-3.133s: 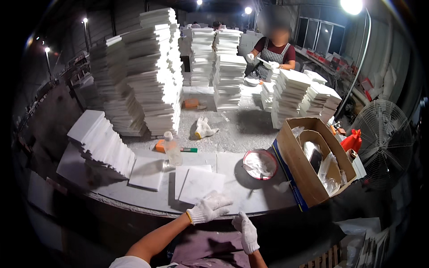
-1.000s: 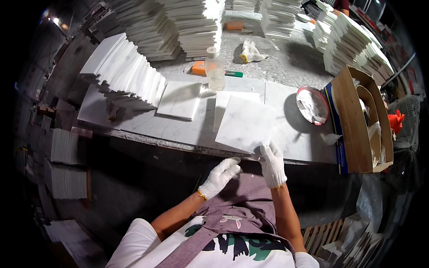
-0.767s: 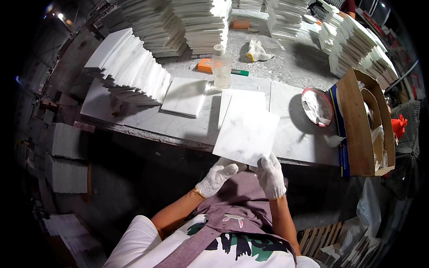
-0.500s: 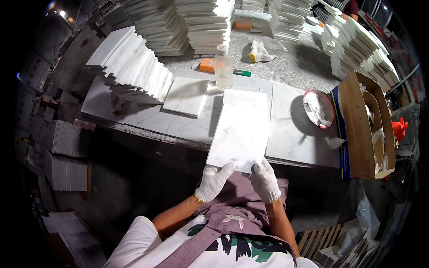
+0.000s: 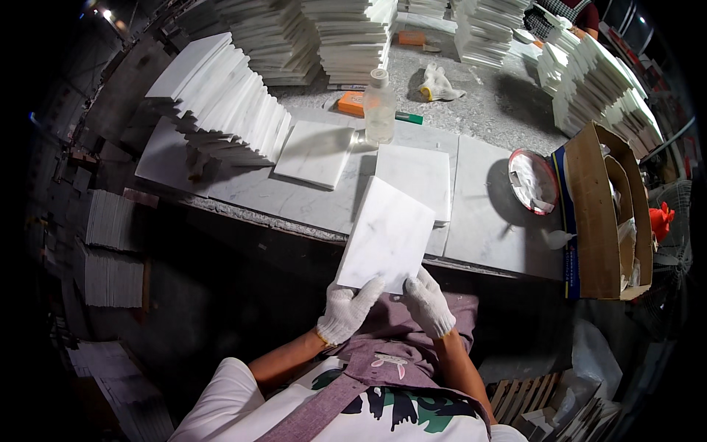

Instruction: The person applies a white paste to the edges of white rectangular tiles using a small metal spatula, then wipes the edges with a cloth. The person repeats this process on multiple tiles, stacking the finished pieces on the table.

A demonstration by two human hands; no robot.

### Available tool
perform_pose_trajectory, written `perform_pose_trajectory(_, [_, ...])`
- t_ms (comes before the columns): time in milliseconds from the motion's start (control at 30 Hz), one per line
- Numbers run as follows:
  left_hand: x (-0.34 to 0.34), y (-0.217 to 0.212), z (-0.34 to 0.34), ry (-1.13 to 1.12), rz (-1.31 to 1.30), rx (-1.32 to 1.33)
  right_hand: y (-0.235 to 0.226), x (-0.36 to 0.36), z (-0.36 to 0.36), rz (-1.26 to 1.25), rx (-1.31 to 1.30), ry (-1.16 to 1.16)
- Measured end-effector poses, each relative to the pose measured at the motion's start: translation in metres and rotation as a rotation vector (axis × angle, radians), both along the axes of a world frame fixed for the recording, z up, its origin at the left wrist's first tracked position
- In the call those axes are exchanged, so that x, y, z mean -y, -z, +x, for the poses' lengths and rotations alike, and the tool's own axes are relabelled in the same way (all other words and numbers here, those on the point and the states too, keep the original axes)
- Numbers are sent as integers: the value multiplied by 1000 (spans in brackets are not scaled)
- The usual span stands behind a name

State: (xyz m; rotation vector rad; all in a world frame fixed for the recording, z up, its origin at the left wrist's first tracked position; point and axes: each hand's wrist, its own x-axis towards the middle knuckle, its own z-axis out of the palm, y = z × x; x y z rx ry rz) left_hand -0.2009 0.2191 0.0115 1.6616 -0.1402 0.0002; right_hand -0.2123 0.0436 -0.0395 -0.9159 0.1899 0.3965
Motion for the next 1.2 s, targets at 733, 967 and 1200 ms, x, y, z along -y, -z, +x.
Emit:
perform_pose_trajectory(733, [-6,-29,31,176,-260,-429,-11,72,-38,-44,-11,270])
perform_pose_trajectory(967, [8,-49,28,346,-195,-405,-30,79,-35,-201,223,135])
perform_pose_trajectory(1200, [9,-42,22,399,-127,-402,-44,82,-47,-233,56,165])
